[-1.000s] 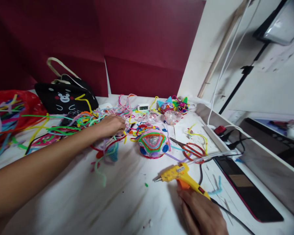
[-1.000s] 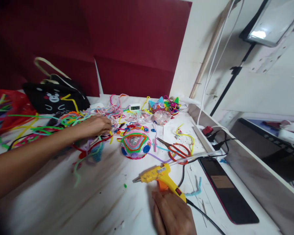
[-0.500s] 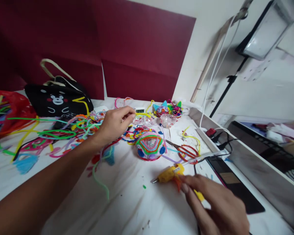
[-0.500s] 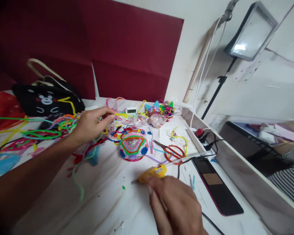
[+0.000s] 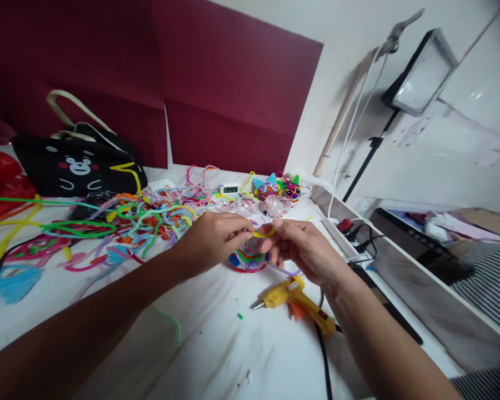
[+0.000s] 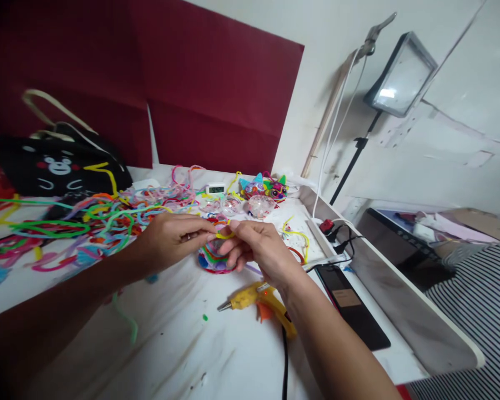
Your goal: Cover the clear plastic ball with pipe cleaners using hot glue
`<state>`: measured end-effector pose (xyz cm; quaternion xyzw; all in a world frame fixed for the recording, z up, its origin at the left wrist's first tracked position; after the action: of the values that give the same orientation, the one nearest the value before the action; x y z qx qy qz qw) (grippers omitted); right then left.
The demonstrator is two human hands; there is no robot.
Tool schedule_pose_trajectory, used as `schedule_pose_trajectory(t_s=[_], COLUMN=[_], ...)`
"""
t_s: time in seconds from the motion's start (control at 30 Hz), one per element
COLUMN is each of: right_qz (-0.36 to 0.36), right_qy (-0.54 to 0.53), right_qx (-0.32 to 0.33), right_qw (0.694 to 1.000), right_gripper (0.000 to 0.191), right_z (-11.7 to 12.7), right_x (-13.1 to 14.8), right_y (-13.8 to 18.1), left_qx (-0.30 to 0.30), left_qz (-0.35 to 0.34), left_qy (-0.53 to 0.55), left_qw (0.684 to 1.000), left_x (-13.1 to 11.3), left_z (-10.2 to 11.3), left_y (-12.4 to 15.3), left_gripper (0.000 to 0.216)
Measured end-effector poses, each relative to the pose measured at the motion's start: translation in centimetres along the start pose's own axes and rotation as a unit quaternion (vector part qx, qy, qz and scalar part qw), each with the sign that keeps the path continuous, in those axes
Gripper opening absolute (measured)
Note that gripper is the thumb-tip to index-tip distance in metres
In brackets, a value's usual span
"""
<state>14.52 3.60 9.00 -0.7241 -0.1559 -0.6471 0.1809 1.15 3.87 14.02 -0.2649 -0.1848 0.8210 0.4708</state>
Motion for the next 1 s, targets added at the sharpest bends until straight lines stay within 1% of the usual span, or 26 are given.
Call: schedule_pose_trajectory(t_s=[0.03, 0.1, 0.13, 0.2, 0.23, 0.37, 0.43, 0.47, 0.5, 0.57, 0.63, 0.73, 0.8, 0.9, 1.0], right_qz=[-0.012, -0.013, -0.006, 0.011, 0.018, 0.037, 0.039, 0.039, 0.041, 0.051, 0.063, 0.077, 0.09, 0.105, 0.108], right_qy=[-0.011, -0.014, -0.014, -0.02, -0.025, -0.017, 0.018, 0.045, 0.081, 0.17, 0.268, 0.372, 0.4, 0.42, 0.432], right_qx=[-0.005, -0.022, -0.031, -0.045, -0.048, -0.056, -0.053, -0.05, -0.047, -0.039, -0.035, -0.03, -0.044, -0.081, -0.108], right_qw=[1.0, 1.0, 0.999, 0.999, 0.998, 0.998, 0.998, 0.997, 0.995, 0.983, 0.961, 0.924, 0.911, 0.898, 0.889], right_gripper=[0.031, 0.024, 0.022, 0.02, 0.02, 0.022, 0.026, 0.029, 0.031, 0.027, 0.022, 0.025, 0.027, 0.026, 0.025], right_z=[0.2, 0.9, 1.2, 1.9, 2.1, 2.3, 2.3, 2.2, 2.1, 1.9, 1.6, 1.0, 0.9, 1.2, 1.6], right_x=[-0.2, -0.4, -0.4, -0.4, -0.4, -0.3, -0.2, -0.2, -0.1, 0.2, 0.6, 1.3, 2.0, 2.8, 3.0], right_y=[0.0, 0.0, 0.1, 0.2, 0.3, 0.5, 0.5, 0.4, 0.4, 0.2, 0.2, 0.4, 0.7, 1.1, 1.4], left_qx=[0.012, 0.046, 0.066, 0.103, 0.113, 0.136, 0.151, 0.155, 0.156, 0.156, 0.157, 0.171, 0.191, 0.216, 0.218], left_qz=[0.018, 0.079, 0.114, 0.175, 0.193, 0.226, 0.236, 0.239, 0.241, 0.246, 0.252, 0.251, 0.247, 0.241, 0.234], left_qy=[0.019, 0.104, 0.164, 0.285, 0.332, 0.45, 0.482, 0.488, 0.488, 0.472, 0.447, 0.406, 0.365, 0.294, 0.279], left_qw=[1.0, 0.99, 0.978, 0.937, 0.916, 0.853, 0.83, 0.825, 0.824, 0.832, 0.844, 0.862, 0.877, 0.899, 0.906], left_x=[0.5, 2.1, 3.0, 4.1, 4.4, 4.5, 4.4, 4.4, 4.4, 4.4, 4.3, 4.0, 3.9, 3.8, 3.4], left_z=[-0.3, -0.9, -1.4, -2.2, -2.3, -2.5, -2.8, -3.0, -3.1, -3.3, -3.5, -3.7, -3.7, -3.2, -2.5], left_y=[0.0, 0.0, 0.1, 0.3, 0.4, 0.6, 0.8, 0.9, 0.9, 0.9, 0.9, 0.9, 1.1, 1.3, 1.2], left_gripper=[0.017, 0.014, 0.016, 0.021, 0.023, 0.032, 0.036, 0.036, 0.036, 0.033, 0.027, 0.019, 0.014, 0.022, 0.024])
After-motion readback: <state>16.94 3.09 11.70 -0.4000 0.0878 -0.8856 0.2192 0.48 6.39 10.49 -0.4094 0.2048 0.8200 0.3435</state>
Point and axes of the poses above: each hand's wrist, its own y-axis away from the middle knuckle, its own z-axis out of the back of the hand, x = y × z, the point moved 8 cm from there along -y, towards the middle knuckle, and after that the axes turned 11 degrees about x, right-handed, at the moved point
